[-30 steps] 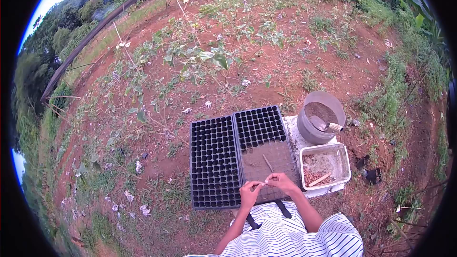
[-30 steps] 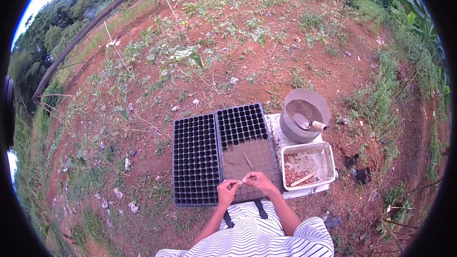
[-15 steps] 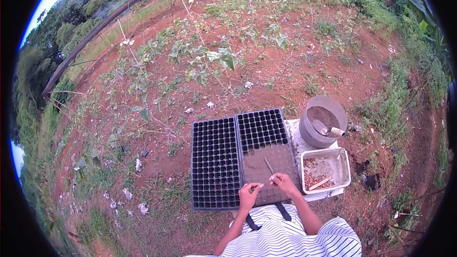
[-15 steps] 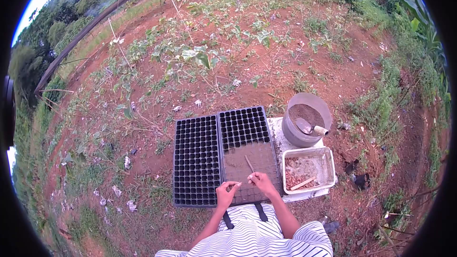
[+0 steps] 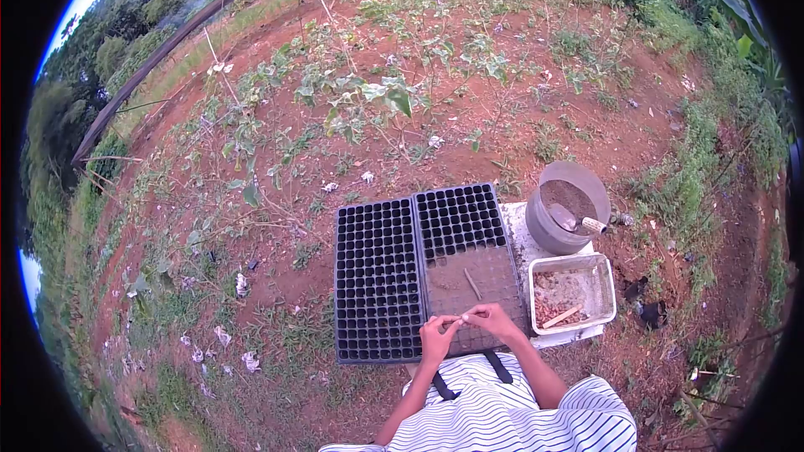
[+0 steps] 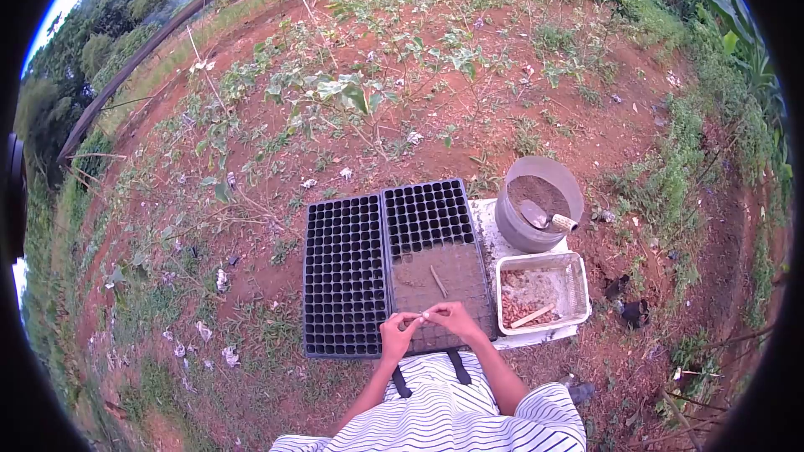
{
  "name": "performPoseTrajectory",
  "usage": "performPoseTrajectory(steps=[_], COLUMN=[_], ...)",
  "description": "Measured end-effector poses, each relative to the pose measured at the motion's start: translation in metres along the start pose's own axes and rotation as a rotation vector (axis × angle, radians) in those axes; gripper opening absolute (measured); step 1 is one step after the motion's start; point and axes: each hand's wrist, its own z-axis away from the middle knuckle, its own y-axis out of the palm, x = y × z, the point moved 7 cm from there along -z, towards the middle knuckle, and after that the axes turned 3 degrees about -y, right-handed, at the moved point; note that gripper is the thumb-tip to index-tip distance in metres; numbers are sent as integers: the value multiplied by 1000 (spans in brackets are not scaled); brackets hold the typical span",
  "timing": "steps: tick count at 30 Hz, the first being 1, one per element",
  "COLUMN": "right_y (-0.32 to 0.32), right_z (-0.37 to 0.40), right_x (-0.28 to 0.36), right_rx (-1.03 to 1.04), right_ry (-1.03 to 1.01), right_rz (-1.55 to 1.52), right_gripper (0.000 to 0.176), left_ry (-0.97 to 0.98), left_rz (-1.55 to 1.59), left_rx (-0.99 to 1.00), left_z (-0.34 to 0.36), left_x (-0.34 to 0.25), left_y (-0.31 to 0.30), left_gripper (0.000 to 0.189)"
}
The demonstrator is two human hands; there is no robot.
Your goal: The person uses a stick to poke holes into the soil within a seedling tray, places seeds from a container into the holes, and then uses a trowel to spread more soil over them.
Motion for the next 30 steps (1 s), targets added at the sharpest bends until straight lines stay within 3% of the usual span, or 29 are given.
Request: performPoseTrajectory(steps=[7,10,13,14,15,16,17,20,23,25,27,30], right_y=[-5,-25,-44,-48,-52,-53,-53,-39,-22,-17,-8,-3], right_z=[-5,-15,-37,-47,-57,-72,-86,-112,-132,-144,-150,-164], right_x=[-17,-6,10,16,21,20,20,36,54,54,61,53], right_rx=[3,-157,-309,-346,-381,-378,-375,-349,-351,-317,-368,-381], right_ry=[33,-52,-138,-122,-107,-163,-223,-290,-424,-383,-528,-565], right_rz=[21,118,202,278,355,406,459,571,645,678,915,1023], right_gripper=[18,15,16,17,17,18,18,14,9,6,8,7], left_ry=[-33,22,102,86,86,88,79,37,65,63,59,53], left_rz=[-75,-206,-356,-358,-534,-709,-707,-758,-817,-823,-829,-836], left_rx=[107,112,89,97,111,126,130,174,175,165,154,165], left_z=[0,-4,-10,-12,-14,-13,-13,-11,-9,-11,-10,-10], left_x=[8,14,27,33,39,47,55,78,83,86,88,87], left_y=[2,-2,-3,-4,-2,0,2,9,12,13,14,13], left_gripper=[15,20,48,48,65,84,84,112,116,118,120,120])
